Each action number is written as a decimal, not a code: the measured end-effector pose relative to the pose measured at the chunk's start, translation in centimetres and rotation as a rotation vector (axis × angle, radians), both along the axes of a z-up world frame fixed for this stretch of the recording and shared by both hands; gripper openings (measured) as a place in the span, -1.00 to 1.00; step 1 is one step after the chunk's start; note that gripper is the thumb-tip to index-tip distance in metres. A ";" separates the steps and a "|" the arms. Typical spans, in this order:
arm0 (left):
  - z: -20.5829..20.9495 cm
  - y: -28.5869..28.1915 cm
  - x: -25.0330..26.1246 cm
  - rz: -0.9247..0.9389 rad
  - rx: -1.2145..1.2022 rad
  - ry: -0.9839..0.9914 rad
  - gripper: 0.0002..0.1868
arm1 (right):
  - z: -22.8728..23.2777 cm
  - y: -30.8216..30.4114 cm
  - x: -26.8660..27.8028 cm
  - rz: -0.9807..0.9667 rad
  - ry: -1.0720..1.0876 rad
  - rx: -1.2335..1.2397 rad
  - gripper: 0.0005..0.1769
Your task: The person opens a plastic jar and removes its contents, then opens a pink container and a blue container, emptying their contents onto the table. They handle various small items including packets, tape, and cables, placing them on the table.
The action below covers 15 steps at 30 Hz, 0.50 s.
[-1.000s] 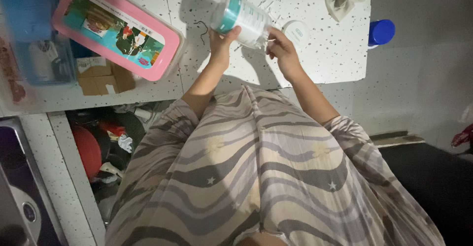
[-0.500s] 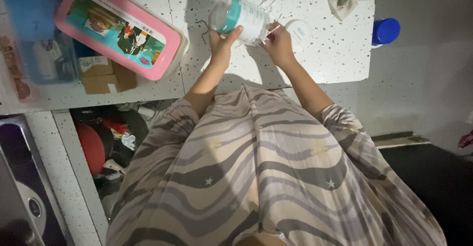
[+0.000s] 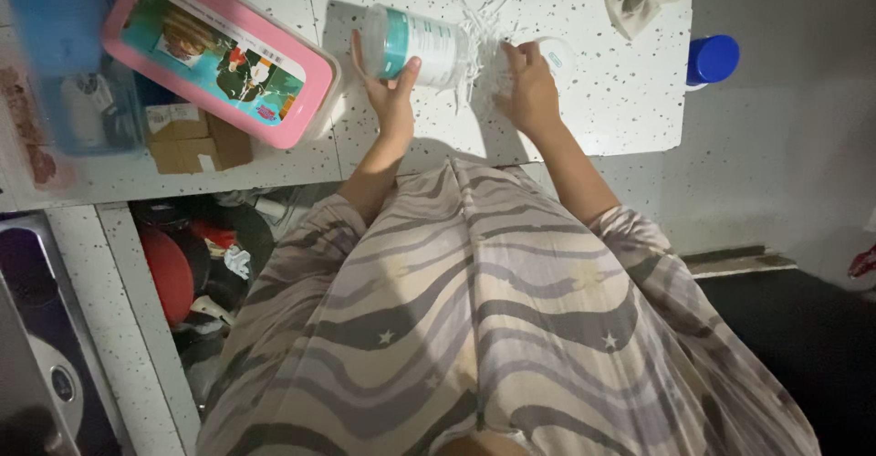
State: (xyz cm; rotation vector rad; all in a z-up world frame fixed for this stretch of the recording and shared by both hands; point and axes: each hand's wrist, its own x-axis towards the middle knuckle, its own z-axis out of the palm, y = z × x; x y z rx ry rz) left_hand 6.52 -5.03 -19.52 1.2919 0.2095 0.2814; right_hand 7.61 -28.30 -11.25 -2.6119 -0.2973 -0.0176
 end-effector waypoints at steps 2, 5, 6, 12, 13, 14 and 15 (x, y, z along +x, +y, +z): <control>0.4 -0.3 -0.5 0.017 -0.025 -0.018 0.15 | 0.6 0.6 -0.4 0.046 -0.265 -0.186 -0.23; 0.6 -1.2 -1.0 0.053 0.010 -0.051 0.10 | 0.3 1.3 -1.4 0.062 -0.165 0.105 -0.61; 0.6 -1.5 -1.3 0.060 0.023 -0.064 0.08 | -0.2 1.5 -1.3 0.035 -0.031 0.250 -0.64; 0.3 -3.5 -2.2 0.034 -0.028 -0.057 0.02 | -4.1 2.7 -0.1 0.093 0.342 0.862 -0.58; 0.2 -3.7 -2.3 0.025 -0.056 -0.050 0.01 | -4.6 2.8 0.2 0.034 0.429 0.845 -0.47; 0.1 -3.9 -2.4 0.028 -0.047 -0.070 -0.01 | -5.1 2.7 0.4 -0.025 0.514 0.824 -0.35; 0.1 -4.1 -2.4 0.031 -0.038 -0.090 -0.03 | -5.5 2.6 0.7 0.014 0.526 0.836 -0.35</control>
